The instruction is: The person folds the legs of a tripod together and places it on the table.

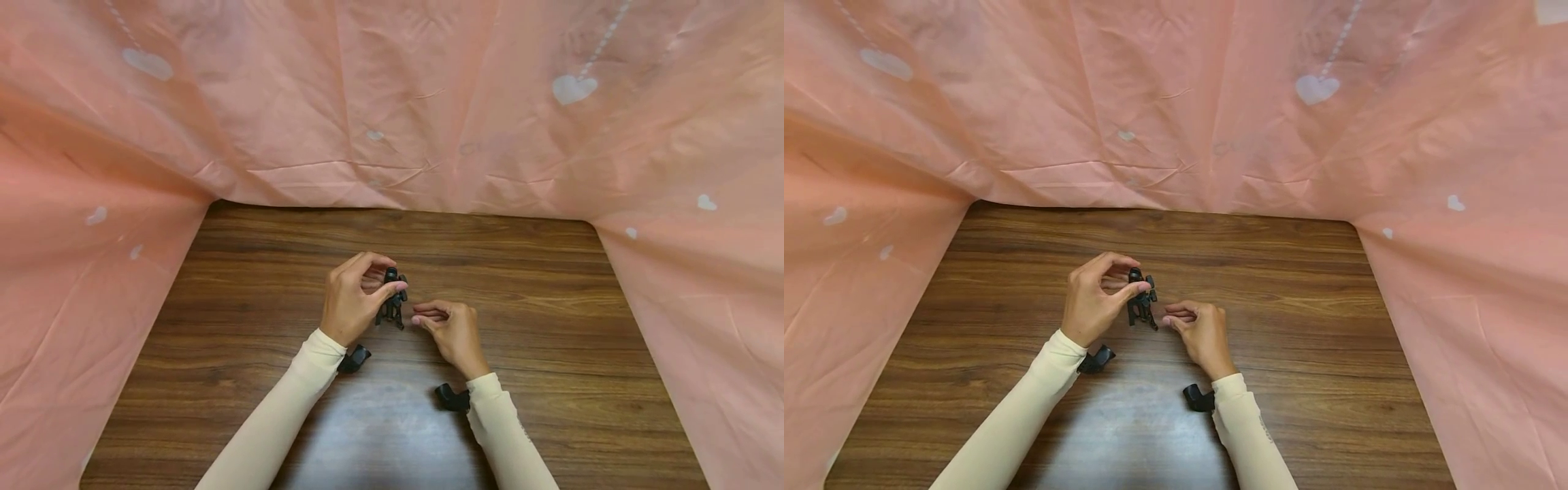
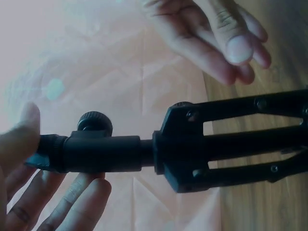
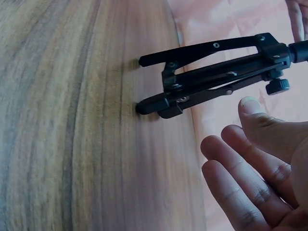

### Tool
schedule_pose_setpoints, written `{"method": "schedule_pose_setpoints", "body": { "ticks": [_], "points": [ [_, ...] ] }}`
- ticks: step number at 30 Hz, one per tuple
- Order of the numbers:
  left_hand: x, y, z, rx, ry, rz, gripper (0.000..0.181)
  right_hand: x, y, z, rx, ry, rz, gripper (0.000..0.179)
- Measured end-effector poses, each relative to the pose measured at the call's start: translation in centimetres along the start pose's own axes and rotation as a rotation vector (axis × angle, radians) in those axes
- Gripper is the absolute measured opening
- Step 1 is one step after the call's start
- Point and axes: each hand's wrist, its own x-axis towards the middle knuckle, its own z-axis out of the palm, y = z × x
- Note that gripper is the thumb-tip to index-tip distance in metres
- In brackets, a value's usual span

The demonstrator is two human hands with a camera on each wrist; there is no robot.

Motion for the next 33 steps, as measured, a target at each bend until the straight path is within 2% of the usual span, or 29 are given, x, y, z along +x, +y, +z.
{"method": "schedule_pose_setpoints", "body": {
  "ticks": [3,7,12,17,21,25,30,33],
  "points": [
    [-0.07,0.08,0.17,-0.001,0.016,0.002,0.029,0.01,-0.13,-0.29,-0.010,0.001,-0.004,0.018],
    [-0.02,0.09,0.18,-0.041,0.002,-0.009,0.024,0.04,-0.22,-0.32,-0.018,0.001,-0.002,0.018],
    [0.00,0.02,-0.09,-0.098,-0.064,-0.038,0.023,-0.02,-0.27,-0.22,-0.022,-0.007,0.006,0.018],
    [0.12,0.00,-0.33,-0.111,-0.153,-0.073,0.025,0.03,-0.33,-0.12,-0.027,-0.009,-0.003,0.019],
    [0.24,0.05,-0.50,-0.143,-0.187,-0.094,0.026,0.13,-0.35,-0.12,-0.029,0.001,-0.007,0.018],
    [0.30,0.02,-0.52,-0.171,-0.183,-0.094,0.028,0.22,-0.37,-0.12,-0.031,0.008,-0.013,0.019],
    [0.39,-0.09,-0.26,-0.080,-0.132,-0.080,0.025,0.23,-0.33,-0.08,-0.024,0.004,-0.009,0.019],
    [0.44,-0.12,-0.18,-0.049,-0.123,-0.071,0.022,0.25,-0.33,-0.04,-0.018,0.000,-0.010,0.020]
  ]
}}
